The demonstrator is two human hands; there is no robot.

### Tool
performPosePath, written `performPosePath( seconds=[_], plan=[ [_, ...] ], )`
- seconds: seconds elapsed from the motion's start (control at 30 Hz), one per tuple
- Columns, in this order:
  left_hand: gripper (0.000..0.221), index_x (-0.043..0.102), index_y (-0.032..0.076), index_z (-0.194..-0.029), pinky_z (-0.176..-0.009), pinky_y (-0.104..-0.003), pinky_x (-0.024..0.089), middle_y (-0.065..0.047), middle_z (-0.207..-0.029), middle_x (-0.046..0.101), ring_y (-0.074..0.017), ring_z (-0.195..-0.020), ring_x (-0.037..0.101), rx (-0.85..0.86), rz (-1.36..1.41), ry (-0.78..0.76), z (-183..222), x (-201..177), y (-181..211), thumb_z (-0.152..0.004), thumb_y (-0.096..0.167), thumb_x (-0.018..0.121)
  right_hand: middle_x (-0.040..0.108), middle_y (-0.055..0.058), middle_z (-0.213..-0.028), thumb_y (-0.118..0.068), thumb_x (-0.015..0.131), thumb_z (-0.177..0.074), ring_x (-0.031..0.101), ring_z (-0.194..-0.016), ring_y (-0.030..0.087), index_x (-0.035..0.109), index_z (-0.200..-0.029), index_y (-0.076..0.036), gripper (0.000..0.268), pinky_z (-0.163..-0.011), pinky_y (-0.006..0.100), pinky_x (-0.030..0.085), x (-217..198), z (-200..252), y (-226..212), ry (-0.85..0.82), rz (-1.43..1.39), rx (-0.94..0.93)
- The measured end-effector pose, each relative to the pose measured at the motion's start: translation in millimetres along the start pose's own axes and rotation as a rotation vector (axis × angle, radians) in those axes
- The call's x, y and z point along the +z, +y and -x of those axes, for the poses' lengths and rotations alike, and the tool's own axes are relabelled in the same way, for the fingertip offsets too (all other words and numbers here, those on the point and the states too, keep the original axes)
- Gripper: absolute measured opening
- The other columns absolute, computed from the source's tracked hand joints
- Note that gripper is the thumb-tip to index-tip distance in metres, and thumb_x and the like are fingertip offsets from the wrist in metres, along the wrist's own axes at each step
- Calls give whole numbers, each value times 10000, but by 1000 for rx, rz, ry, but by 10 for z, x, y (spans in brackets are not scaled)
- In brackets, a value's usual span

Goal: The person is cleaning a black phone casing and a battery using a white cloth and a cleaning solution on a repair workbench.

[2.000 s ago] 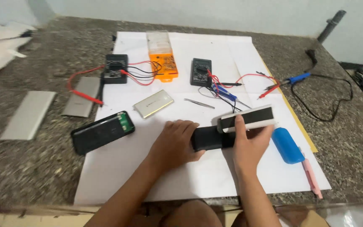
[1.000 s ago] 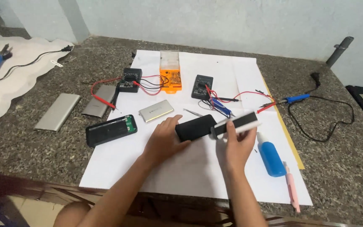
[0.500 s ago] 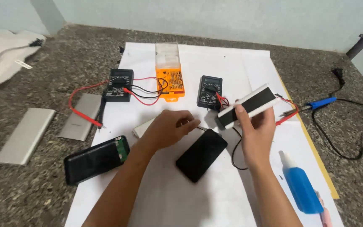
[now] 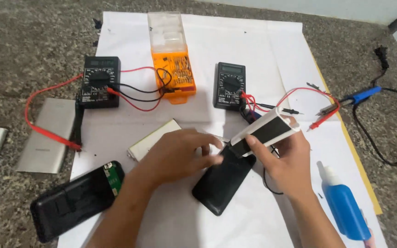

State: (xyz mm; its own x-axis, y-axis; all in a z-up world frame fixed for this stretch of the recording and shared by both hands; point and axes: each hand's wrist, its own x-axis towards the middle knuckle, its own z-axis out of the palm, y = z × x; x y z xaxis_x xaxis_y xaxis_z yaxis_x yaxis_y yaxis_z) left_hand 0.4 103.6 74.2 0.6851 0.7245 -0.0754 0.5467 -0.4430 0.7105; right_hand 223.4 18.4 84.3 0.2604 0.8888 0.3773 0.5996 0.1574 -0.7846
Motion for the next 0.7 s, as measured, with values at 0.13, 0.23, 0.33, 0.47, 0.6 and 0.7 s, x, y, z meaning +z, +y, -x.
performPosePath(
  seconds=[0.13, 0.23, 0.33, 0.47, 0.6, 0.7],
  plan=[
    [639, 792, 418, -1145, -1111, -473, 225, -50, -1374, 587, -297, -1374, 355, 191, -48, -46, 124, -23, -140, -535, 472, 976, 626, 61, -1021, -163, 804, -865, 597, -938, 153, 588, -1089, -49, 331, -808, 288, 515, 54, 81, -59, -18, -36, 49],
    [1100, 529, 372, -1463, -1177, -617, -65, -137, -1711, 70, -403, -1544, -246, 163, -175, -170, 142, -10, -128, -507, 511, 1056, 637, 54, -1048, -193, 805, -862, 598, -926, 142, 618, -1150, -36, 377, -762, 260, 517, 95, 132, -177, -43, 70, -6],
    [1156, 444, 369, -1486, -1163, -664, -212, -218, -1694, -23, -523, -1501, -273, 151, -322, -267, 132, 50, -145, -514, 648, 1005, 607, 3, -921, -254, 822, -843, 514, -760, 104, 646, -1061, -80, 330, -617, 250, 451, 127, 201, -209, -97, 112, -14],
    [1203, 346, 419, -1574, -1134, -687, -218, -198, -1687, 27, -528, -1494, -249, 189, -377, -245, 111, 36, -129, -566, 721, 929, 687, 46, -972, -220, 852, -807, 633, -871, 146, 668, -1084, -54, 372, -771, 289, 544, 65, 165, -225, -232, 6, -115],
    [1156, 341, 434, -1575, -1156, -649, -245, -160, -1710, -28, -473, -1514, -298, 82, -396, -331, 124, -12, -11, -593, 697, 892, 697, 147, -1030, -254, 803, -890, 657, -930, 289, 660, -1123, 2, 375, -842, 383, 512, 48, 169, -300, -75, 289, -397],
    [1167, 361, 453, -1564, -1146, -673, -211, -215, -1688, 13, -530, -1502, -243, 148, -400, -280, 118, 40, -83, -568, 722, 908, 589, 31, -828, -370, 806, -841, 556, -719, 200, 547, -939, -110, 380, -662, 342, 459, 99, 283, -343, -281, 224, -233]
  ],
)
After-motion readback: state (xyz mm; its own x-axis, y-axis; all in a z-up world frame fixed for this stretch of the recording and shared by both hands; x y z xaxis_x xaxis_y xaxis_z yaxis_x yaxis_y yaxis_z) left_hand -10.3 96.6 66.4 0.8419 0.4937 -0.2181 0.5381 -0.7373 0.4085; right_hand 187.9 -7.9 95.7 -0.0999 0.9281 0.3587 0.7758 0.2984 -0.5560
